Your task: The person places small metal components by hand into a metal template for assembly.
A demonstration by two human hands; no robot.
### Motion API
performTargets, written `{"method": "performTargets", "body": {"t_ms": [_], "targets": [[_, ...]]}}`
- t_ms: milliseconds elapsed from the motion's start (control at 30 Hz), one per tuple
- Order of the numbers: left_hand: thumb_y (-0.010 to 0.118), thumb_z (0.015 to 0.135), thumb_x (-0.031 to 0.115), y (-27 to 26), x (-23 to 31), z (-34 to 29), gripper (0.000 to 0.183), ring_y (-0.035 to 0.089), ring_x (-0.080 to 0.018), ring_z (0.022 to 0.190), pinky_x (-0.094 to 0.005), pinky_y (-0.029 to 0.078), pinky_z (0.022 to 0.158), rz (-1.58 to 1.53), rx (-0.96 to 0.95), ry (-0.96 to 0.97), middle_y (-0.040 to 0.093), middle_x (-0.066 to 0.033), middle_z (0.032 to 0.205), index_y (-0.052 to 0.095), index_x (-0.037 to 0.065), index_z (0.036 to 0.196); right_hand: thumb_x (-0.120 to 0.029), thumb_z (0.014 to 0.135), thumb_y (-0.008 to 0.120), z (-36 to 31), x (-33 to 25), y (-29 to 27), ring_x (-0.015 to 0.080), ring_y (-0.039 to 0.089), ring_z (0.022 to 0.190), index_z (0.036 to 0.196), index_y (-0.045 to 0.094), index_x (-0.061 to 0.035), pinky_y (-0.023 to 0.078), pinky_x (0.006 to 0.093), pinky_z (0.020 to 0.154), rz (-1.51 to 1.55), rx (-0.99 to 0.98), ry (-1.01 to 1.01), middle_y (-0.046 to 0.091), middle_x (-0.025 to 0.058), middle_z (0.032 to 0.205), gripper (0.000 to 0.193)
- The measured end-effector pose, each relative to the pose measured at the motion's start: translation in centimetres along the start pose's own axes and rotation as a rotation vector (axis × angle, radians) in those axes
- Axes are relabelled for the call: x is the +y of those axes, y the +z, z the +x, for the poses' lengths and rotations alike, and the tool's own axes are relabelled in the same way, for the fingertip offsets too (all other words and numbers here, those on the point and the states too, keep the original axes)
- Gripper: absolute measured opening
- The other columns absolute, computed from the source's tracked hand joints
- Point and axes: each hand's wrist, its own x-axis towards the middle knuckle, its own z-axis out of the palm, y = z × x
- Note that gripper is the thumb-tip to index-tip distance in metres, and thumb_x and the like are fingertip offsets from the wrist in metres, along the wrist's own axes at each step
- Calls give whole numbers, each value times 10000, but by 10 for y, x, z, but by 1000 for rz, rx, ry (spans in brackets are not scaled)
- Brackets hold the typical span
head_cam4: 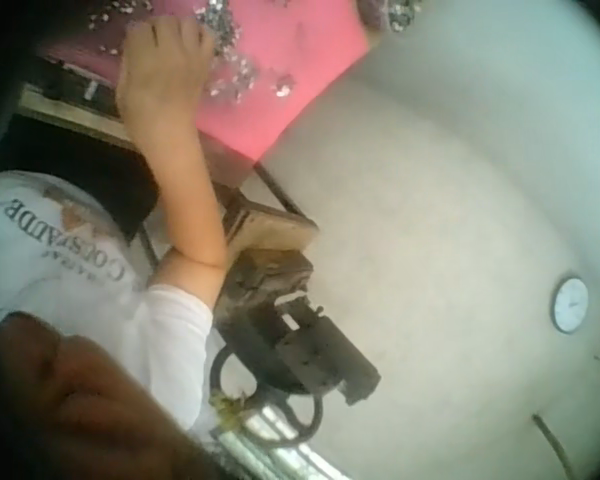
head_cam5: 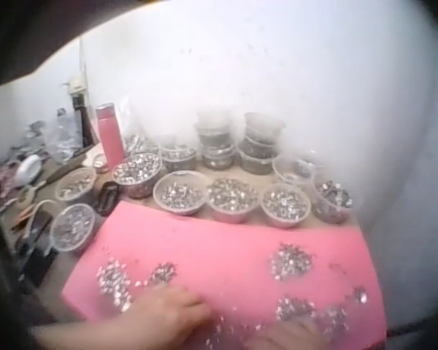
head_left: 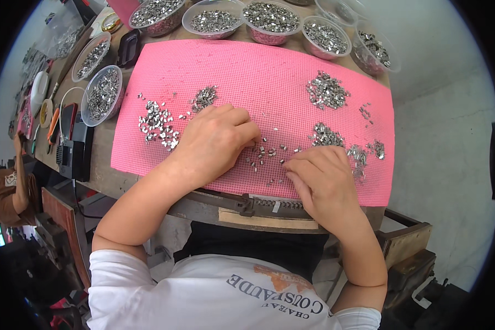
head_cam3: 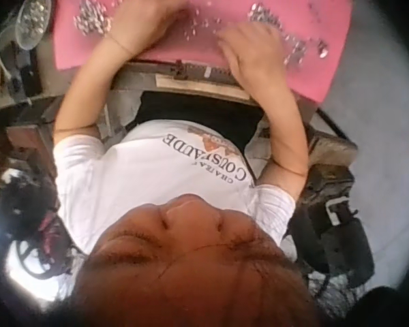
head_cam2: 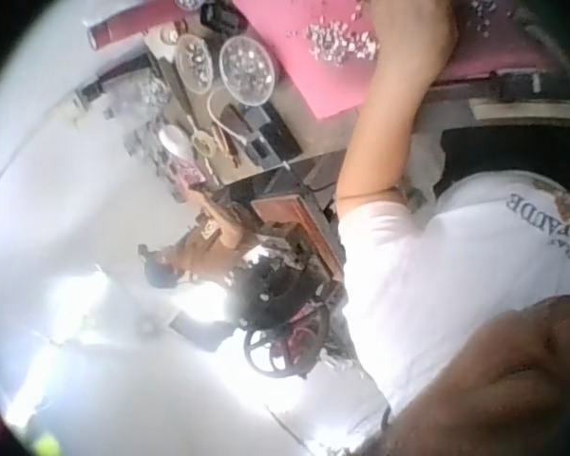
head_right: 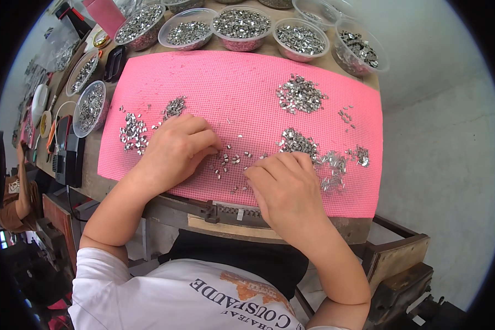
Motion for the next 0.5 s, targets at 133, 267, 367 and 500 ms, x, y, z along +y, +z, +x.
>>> {"method": "performTargets", "body": {"t_ms": [133,267,367,500], "targets": [[784,798,98,-11,6,-6,142,635,-278,890,-403,486,800,-11,-62,-87,628,-54,897,722,95,926,-43,794,765,5,1,7,240,630,937,964,701,-65,455,396,893,4,-7,-53,678,46,958,183],[777,808,87,-14,11,-20,116,631,-280,899,-401,476,809,13,-76,-99,638,-45,911,729,88,914,-49,777,744,12,0,15,237,617,946,957,701,-74,447,393,900,24,-15,-98,663,39,952,187],[771,816,75,-13,11,-23,121,627,-276,898,-399,472,817,-16,-20,-100,655,-37,935,756,95,935,-47,796,805,18,0,19,255,628,910,950,726,-57,456,393,856,15,-13,-106,674,55,947,173],[805,785,84,-18,12,-24,198,626,-262,887,-389,474,805,-40,-34,-123,666,-37,951,786,111,981,-53,793,792,23,-1,26,253,621,893,940,720,-56,454,392,835,-54,-17,-140,659,52,918,164]]}}
